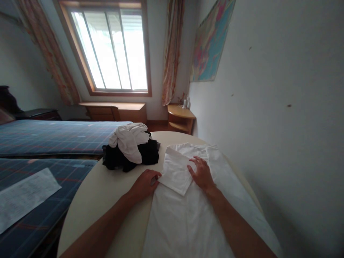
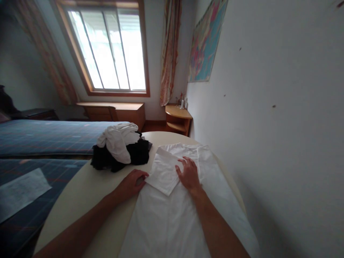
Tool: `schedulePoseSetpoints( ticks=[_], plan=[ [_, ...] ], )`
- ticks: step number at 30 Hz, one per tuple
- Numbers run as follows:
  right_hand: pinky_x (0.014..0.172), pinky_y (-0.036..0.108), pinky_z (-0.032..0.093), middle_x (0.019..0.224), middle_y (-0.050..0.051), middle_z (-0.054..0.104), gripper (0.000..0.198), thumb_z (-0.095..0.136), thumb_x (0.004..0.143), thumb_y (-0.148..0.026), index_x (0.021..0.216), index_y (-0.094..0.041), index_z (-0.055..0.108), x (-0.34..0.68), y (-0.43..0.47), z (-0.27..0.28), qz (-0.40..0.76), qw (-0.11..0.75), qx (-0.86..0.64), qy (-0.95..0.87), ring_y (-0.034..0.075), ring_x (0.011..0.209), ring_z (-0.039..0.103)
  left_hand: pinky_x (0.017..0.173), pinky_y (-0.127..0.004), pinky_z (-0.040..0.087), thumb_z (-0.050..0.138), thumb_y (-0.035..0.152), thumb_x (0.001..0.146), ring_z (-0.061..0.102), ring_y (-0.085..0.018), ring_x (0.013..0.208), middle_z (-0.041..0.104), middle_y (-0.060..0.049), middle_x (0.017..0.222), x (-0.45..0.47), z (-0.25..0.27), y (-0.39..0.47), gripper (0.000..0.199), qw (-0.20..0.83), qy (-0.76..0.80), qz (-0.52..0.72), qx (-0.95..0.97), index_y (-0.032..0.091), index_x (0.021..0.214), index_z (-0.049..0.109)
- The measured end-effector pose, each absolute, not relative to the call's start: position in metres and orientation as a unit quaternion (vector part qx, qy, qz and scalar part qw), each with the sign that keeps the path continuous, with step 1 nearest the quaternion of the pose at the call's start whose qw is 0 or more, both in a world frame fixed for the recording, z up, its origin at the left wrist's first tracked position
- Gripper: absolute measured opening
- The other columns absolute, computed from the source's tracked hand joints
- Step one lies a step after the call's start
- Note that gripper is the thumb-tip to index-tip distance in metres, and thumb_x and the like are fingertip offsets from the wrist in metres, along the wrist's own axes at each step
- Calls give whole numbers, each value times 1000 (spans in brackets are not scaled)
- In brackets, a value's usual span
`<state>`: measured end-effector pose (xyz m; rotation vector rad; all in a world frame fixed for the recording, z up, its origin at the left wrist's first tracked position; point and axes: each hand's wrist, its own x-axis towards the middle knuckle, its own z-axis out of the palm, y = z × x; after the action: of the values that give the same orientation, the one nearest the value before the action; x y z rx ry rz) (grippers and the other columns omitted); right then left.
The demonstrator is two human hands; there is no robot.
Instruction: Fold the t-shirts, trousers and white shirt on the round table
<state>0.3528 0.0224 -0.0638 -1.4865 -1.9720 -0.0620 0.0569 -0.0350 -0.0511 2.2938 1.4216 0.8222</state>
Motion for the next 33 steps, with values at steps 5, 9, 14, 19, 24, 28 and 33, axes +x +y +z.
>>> schedulePoseSetpoints(
  ticks=[5, 9, 14, 19, 24, 28, 33],
  plan=[
    [115, 47, 23, 145, 10, 51, 47, 48, 94, -48, 134, -24, 57, 340, 4, -58, 41, 189, -569, -799, 26, 138, 40, 93, -36, 46, 57, 8, 80, 58, -22, 102, 65, -7, 106, 58, -51, -37, 38, 141, 467, 259, 833, 25, 110, 74],
    [112, 45, 26, 137, 9, 58, 41, 49, 94, -47, 126, -23, 61, 337, 9, -51, 37, 175, -592, -786, 25, 129, 48, 93, -38, 47, 54, 22, 91, 59, -23, 102, 64, -9, 109, 61, -47, -38, 22, 125, 457, 274, 837, 22, 98, 75],
    [101, 37, 37, 117, 11, 67, 31, 55, 91, -42, 111, -20, 67, 318, 43, -32, 40, 151, -631, -760, 25, 112, 57, 96, -39, 48, 53, 22, 93, 59, -23, 107, 64, -9, 114, 64, -53, -34, 22, 107, 474, 300, 821, 21, 105, 70],
    [96, 35, 41, 126, 12, 64, 42, 51, 92, -48, 119, -19, 65, 280, 94, -18, 84, 172, -653, -733, 27, 117, 55, 109, -46, 41, 60, 18, 87, 51, -26, 126, 58, -9, 135, 62, -64, -31, 42, 82, 460, 287, 836, 25, 128, 61],
    [88, 39, 44, 113, 14, 71, 48, 48, 90, -59, 99, -20, 74, 248, 138, -14, 123, 161, -669, -715, 31, 111, 61, 111, -50, 40, 57, 20, 90, 47, -27, 131, 55, -8, 140, 60, -64, -33, 39, 86, 458, 259, 846, 27, 129, 62],
    [83, 34, 45, 106, 12, 74, 43, 46, 94, -52, 97, -20, 74, 236, 163, -15, 145, 164, -675, -704, 26, 104, 66, 111, -51, 40, 56, 20, 91, 46, -27, 132, 54, -7, 141, 61, -63, -33, 39, 91, 459, 261, 844, 28, 129, 61],
    [80, 29, 44, 112, 9, 73, 44, 37, 99, -48, 111, -20, 68, 229, 173, -28, 148, 181, -668, -707, 21, 104, 66, 111, -50, 40, 54, 20, 92, 47, -26, 131, 57, -7, 138, 61, -62, -31, 34, 103, 463, 268, 839, 24, 125, 60]
  ],
)
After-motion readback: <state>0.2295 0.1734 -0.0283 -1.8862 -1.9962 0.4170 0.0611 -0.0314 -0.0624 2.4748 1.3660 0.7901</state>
